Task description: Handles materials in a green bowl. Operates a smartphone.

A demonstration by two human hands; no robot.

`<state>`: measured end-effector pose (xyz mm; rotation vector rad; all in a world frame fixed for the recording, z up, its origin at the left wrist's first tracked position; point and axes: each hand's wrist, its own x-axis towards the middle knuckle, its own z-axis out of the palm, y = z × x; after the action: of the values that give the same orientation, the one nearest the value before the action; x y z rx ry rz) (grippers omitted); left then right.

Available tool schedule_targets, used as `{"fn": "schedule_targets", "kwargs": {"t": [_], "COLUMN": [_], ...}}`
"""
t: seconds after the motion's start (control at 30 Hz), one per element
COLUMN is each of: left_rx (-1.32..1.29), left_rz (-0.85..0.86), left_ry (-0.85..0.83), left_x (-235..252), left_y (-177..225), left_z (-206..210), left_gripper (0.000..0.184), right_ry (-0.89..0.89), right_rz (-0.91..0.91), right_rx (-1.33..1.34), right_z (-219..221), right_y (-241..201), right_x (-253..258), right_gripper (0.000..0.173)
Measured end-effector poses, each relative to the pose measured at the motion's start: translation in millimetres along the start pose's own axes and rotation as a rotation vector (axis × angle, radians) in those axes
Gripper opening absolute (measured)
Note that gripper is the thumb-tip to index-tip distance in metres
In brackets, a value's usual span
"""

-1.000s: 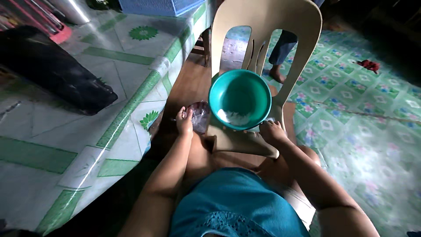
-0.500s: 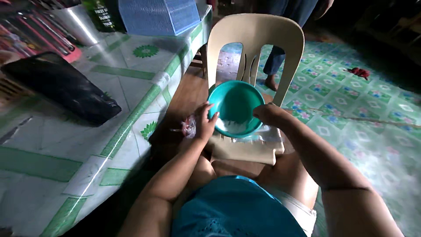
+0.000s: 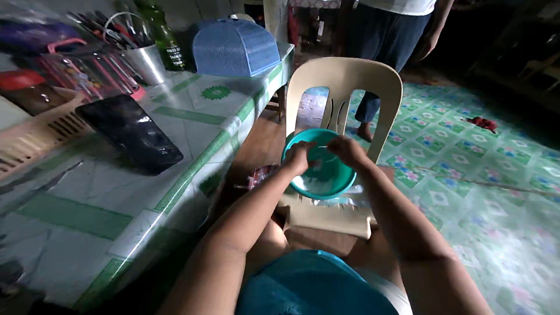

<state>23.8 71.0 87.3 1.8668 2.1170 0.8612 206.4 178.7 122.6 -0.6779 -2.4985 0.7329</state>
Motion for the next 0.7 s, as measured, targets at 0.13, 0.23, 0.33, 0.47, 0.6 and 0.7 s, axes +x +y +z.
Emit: {"fn": "schedule_targets", "kwargs": {"t": [0.13,0.23,0.33,0.47,0.6,0.7], "left_rx": [0.196,0.066,-0.119,-0.434,-0.825,-0.82], "left_rz": [-0.055,0.079,0.271,0.144,-0.09,-0.149], "left_ry": [-0.117,0.004,0.142,0.094,0.036,0.095], "left_x": [-4,-16,-23,-42,-71,-89], "left_y": [-12,-12,-5,24,43,44], "left_z": [10,15,17,4,6,14], "left_gripper": [0.055,0.039,0.019,0.028,0.023,0.021], "right_ry": [-0.183,-0.155,-0.131,-0.089,-0.14,-0.229], "right_rz": [0.235,0.349,0.312,0.151,0.144,0.154], "right_rx": [-0.034,0.153,0.278,0.553,0.635,0.582], "right_z": [64,64,51,53,67,80], "right_y": [50,33,7,-3,-8,-4], "right_x": [-4,-16,-28,-54,-83,-98], "right_gripper": [0.02,0.022,0.024,0.023,0.017,0.014]}}
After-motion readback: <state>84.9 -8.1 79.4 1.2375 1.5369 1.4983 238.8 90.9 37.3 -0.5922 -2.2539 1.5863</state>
